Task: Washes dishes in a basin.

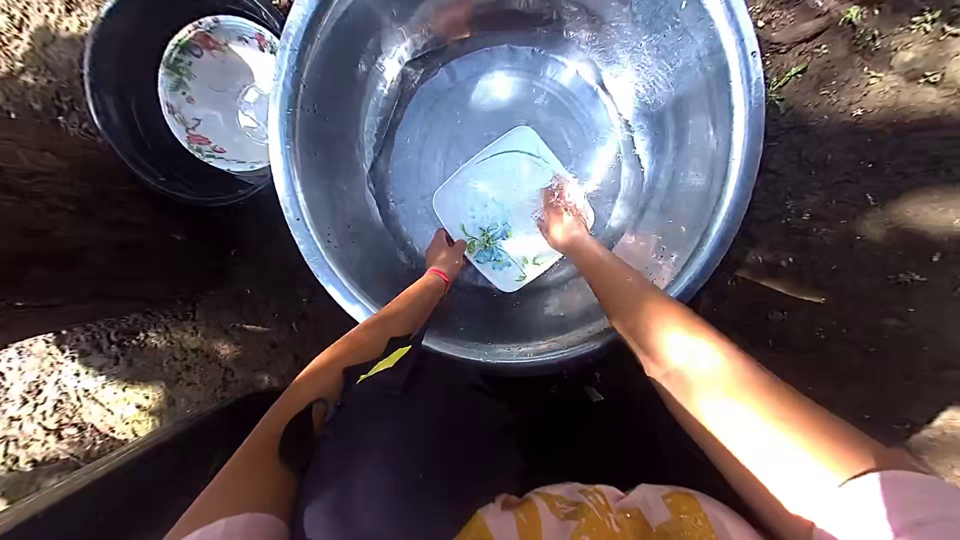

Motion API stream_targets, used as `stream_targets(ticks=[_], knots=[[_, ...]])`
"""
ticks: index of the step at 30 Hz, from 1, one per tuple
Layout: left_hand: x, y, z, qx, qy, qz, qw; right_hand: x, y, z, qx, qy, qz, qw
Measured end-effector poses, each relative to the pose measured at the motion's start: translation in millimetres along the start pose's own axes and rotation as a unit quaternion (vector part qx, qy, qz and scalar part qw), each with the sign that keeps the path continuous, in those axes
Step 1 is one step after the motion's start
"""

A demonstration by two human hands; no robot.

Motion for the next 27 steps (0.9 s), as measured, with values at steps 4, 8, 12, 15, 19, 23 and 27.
stream_targets(ticks=[4, 8, 12, 15, 19, 23, 27], knots=[[-10, -21, 10, 0.072, 0.004, 0.014, 0.997, -2, 5, -30, -0.003, 0.055, 0.056, 0.997], [-27, -33, 8, 0.053, -0.053, 0.023, 0.997, 13, 15, -46, -0.136, 0.05, 0.043, 0.988], [-23, -41, 10, 0.062, -0.117, 0.017, 0.991, 18, 36, -39, -0.07, 0.031, 0.116, 0.99], [-20, -46, 3, 0.052, -0.118, 0.016, 0.991, 38, 29, -85, -0.121, 0.091, 0.138, 0.979], [-23, -51, 0, 0.048, -0.168, 0.033, 0.984, 31, 42, -111, -0.219, 0.092, 0.104, 0.966], [-18, -56, -4, 0.028, -0.239, 0.045, 0.97, 26, 42, -152, -0.307, 0.084, 0.1, 0.943], [-16, -62, -6, 0.027, -0.289, 0.055, 0.955, 29, 50, -135, -0.254, 0.08, 0.137, 0.954]])
Point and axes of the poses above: each hand's wrist, its own y-axis towards the middle knuckle, its own x-axis out of the palm, z = x × y, the point moved 7 cm from there along y, towards the middle knuckle, and after that the axes turned 5 degrees about -z, right-handed, at the moved point
